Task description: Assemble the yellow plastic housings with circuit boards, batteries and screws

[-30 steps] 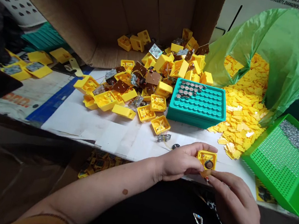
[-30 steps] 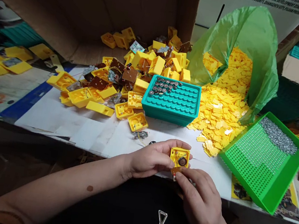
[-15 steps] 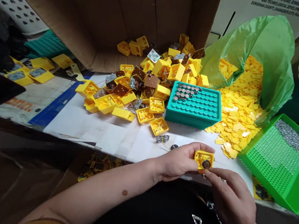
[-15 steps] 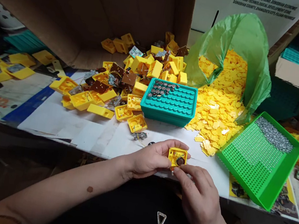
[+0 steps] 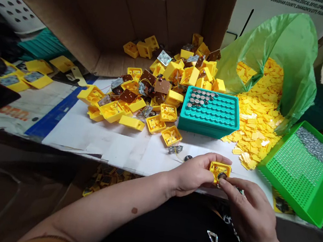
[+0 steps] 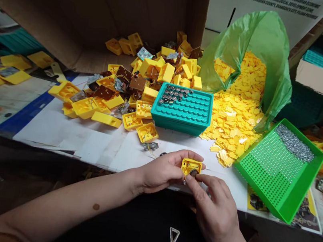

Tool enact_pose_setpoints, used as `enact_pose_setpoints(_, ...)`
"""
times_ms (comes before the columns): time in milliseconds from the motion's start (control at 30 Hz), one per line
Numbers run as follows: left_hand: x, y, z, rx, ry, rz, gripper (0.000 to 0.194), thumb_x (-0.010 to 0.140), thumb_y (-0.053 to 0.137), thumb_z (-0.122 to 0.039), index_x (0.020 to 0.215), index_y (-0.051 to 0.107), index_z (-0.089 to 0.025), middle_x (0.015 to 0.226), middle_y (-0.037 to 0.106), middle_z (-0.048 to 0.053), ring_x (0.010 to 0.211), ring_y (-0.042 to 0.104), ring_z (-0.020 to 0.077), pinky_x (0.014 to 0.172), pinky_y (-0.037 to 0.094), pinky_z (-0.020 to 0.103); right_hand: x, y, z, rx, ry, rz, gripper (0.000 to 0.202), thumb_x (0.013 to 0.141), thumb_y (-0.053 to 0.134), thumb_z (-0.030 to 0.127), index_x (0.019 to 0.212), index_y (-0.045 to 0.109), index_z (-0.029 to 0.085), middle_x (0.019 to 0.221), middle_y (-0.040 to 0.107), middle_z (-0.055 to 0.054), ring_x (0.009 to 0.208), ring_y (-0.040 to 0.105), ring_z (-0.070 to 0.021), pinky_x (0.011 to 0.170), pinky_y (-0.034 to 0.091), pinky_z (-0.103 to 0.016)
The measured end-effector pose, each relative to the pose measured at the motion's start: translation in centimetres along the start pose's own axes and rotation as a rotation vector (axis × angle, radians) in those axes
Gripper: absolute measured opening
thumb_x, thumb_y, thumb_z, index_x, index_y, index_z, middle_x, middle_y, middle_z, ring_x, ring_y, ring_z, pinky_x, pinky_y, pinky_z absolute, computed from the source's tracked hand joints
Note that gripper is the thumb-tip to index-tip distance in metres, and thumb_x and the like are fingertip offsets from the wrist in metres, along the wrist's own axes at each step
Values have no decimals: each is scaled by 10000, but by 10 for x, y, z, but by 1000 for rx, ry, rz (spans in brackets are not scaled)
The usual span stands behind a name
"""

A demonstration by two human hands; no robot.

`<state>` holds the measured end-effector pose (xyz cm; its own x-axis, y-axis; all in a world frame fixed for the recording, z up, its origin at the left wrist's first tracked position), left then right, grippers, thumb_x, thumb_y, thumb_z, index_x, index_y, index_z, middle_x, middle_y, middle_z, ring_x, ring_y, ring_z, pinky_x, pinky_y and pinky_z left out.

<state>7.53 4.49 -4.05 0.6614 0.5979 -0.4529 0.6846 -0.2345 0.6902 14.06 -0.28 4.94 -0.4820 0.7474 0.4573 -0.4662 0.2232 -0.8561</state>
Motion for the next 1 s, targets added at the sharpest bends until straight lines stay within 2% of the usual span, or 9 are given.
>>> enact_pose_setpoints(100, -1, 5, 1, -77, 2, 113, 550, 508, 589, 6, 1020, 579, -193, 959, 609, 38, 894, 574, 134, 780, 400, 243, 0, 1, -1, -2, -4, 14, 339, 845, 463, 49, 1153, 560, 153, 976, 570, -110, 880, 527, -168, 707, 443, -274)
enact_pose_setpoints(200, -2, 5, -1, -60, 44, 153, 561, 535, 632, -6, 1055, 564, -203, 986, 594, 47, 922, 562, 141, 806, 393, 257, -2, 2, 2, 5, -19, 34, 339, 853, 452, 43, 1160, 552, 147, 994, 559, -117, 911, 519, -176, 736, 438, -293)
enact_pose_setpoints(333, -1, 8, 0, 53, 77, 182, 527, 613, 659, -52, 1094, 520, -214, 991, 572, 46, 914, 552, 141, 807, 397, 278, -8, 0, 5, 15, -33, 19, 351, 832, 456, -4, 1133, 567, 136, 1010, 559, -126, 935, 526, -184, 759, 440, -308)
enact_pose_setpoints(500, 0, 14, -2, 260, 144, 244, 540, 670, 653, -94, 1162, 467, -216, 990, 553, 42, 939, 537, 145, 836, 388, 287, -8, 2, -2, 92, 54, -29, 374, 812, 489, -8, 1162, 545, 113, 973, 572, -121, 892, 545, -167, 726, 458, -286)
enact_pose_setpoints(600, 0, 14, -2, 299, 156, 261, 583, 660, 649, -96, 1190, 442, -223, 1010, 549, 46, 961, 540, 158, 840, 400, 298, -5, 4, -5, 129, 60, -21, 368, 814, 512, 21, 1173, 535, 99, 974, 588, -126, 890, 551, -179, 738, 467, -308)
enact_pose_setpoints(700, 1, 12, -2, 349, 165, 254, 615, 652, 648, -103, 1215, 428, -219, 1006, 558, 57, 966, 547, 175, 832, 416, 310, -5, 5, 1, 69, -14, 11, 352, 811, 507, 12, 1151, 555, 89, 980, 593, -140, 903, 547, -202, 742, 468, -333)
enact_pose_setpoints(867, -3, 14, -4, 520, 218, 251, 647, 650, 538, -2, 1246, 422, -227, 1058, 558, 65, 1011, 549, 181, 876, 421, 322, -11, 6, 10, 11, -112, 68, 360, 836, 475, 35, 1190, 537, 52, 1039, 582, -179, 978, 535, -245, 787, 468, -378)
enact_pose_setpoints(1000, -5, 14, -3, 580, 227, 244, 656, 651, 507, 6, 1258, 408, -222, 1057, 561, 64, 995, 557, 178, 861, 431, 318, -11, 7, 8, -5, -66, 46, 375, 832, 495, 43, 1202, 533, 90, 1041, 569, -155, 976, 541, -227, 790, 473, -360)
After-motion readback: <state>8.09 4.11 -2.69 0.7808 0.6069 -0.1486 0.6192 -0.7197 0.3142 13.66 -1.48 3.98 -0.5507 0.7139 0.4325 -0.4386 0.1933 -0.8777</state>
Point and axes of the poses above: each hand's wrist, its own x-axis towards the middle knuckle, its own y-axis out of the palm, z = x × y, the point moved 9 cm from there along x, towards the middle knuckle
